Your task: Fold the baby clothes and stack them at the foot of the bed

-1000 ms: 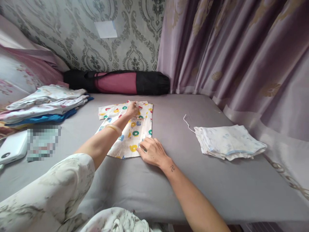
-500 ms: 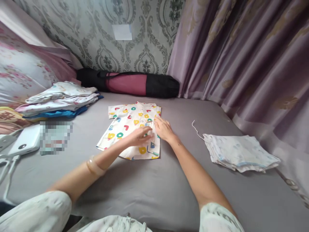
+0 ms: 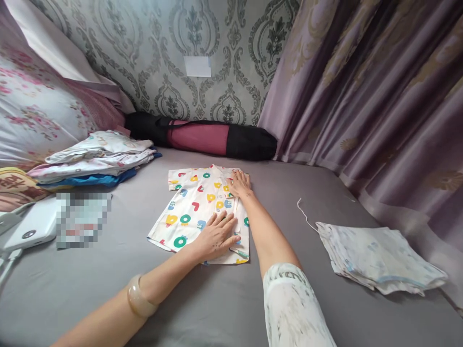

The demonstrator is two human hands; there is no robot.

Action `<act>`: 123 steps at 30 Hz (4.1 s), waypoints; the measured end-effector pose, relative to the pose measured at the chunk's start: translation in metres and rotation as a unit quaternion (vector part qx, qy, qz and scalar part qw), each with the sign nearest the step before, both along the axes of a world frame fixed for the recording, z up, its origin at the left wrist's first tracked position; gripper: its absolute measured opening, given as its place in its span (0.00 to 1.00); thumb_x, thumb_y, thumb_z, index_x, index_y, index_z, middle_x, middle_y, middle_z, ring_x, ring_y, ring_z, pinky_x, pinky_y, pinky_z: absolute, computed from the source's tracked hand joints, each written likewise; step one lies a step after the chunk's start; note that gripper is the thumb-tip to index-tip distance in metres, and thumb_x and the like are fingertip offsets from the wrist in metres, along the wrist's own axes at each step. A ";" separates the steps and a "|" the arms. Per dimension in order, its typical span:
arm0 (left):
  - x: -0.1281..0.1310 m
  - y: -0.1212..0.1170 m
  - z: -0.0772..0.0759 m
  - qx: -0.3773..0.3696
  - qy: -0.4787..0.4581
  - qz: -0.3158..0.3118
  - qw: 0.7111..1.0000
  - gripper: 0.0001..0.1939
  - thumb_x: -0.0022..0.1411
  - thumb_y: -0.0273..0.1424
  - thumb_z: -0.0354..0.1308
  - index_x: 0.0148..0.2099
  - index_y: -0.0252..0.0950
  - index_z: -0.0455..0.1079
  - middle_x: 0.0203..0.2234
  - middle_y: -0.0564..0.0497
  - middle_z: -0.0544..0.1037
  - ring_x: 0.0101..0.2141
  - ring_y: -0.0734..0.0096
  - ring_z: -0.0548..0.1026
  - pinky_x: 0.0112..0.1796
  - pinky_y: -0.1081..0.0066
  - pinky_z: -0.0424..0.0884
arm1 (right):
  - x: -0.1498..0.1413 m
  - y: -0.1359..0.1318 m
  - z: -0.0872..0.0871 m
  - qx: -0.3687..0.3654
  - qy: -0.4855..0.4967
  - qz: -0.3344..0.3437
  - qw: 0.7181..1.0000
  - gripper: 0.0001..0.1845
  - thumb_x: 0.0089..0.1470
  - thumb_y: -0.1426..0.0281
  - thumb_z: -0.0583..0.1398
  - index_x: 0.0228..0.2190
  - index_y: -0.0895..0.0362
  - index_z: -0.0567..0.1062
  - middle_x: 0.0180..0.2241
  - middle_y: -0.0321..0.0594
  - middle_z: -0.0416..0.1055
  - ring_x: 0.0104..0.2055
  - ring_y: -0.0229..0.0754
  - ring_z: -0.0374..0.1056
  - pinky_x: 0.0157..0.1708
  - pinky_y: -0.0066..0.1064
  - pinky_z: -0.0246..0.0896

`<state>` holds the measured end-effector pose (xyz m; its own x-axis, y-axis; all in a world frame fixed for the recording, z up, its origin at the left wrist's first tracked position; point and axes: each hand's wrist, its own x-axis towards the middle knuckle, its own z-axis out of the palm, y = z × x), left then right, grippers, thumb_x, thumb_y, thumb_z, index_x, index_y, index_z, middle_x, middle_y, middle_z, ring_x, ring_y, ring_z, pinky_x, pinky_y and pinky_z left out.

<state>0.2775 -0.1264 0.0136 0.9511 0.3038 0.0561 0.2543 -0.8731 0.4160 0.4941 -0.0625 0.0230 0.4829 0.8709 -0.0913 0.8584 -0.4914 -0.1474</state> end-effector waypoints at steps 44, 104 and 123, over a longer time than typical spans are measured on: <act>-0.004 -0.002 -0.006 -0.001 -0.021 -0.002 1.000 0.37 0.67 0.54 0.38 0.69 0.36 0.52 0.67 0.40 0.54 0.67 0.46 0.48 0.63 0.42 0.44 | -0.017 0.061 -0.011 0.018 0.024 0.108 0.994 0.34 0.67 0.58 0.36 0.67 0.61 0.48 0.70 0.44 0.38 0.72 0.43 0.30 0.67 0.45 0.24; -0.004 0.027 0.009 -0.127 -0.144 0.153 0.969 0.17 0.64 0.22 0.47 0.53 0.38 0.67 0.49 0.47 0.77 0.51 0.64 0.73 0.55 0.60 0.63 | -0.044 -0.053 -0.013 0.076 0.009 -0.038 0.996 0.34 0.66 0.59 0.37 0.67 0.63 0.50 0.70 0.48 0.40 0.71 0.46 0.34 0.68 0.45 0.30; -0.062 0.103 0.037 -0.044 0.010 0.477 0.877 0.15 0.66 0.32 0.48 0.52 0.32 0.67 0.51 0.34 0.69 0.54 0.49 0.66 0.51 0.57 0.62 | -0.104 -0.149 -0.009 -0.016 -0.036 0.034 0.999 0.36 0.64 0.55 0.41 0.67 0.60 0.51 0.69 0.47 0.42 0.71 0.48 0.38 0.67 0.44 0.36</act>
<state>0.2153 -0.0235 0.0506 0.2611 0.9651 -0.0222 0.8608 -0.2223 0.4578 0.3897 -0.2116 0.0142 0.4293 0.8989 -0.0876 0.8975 -0.4354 -0.0698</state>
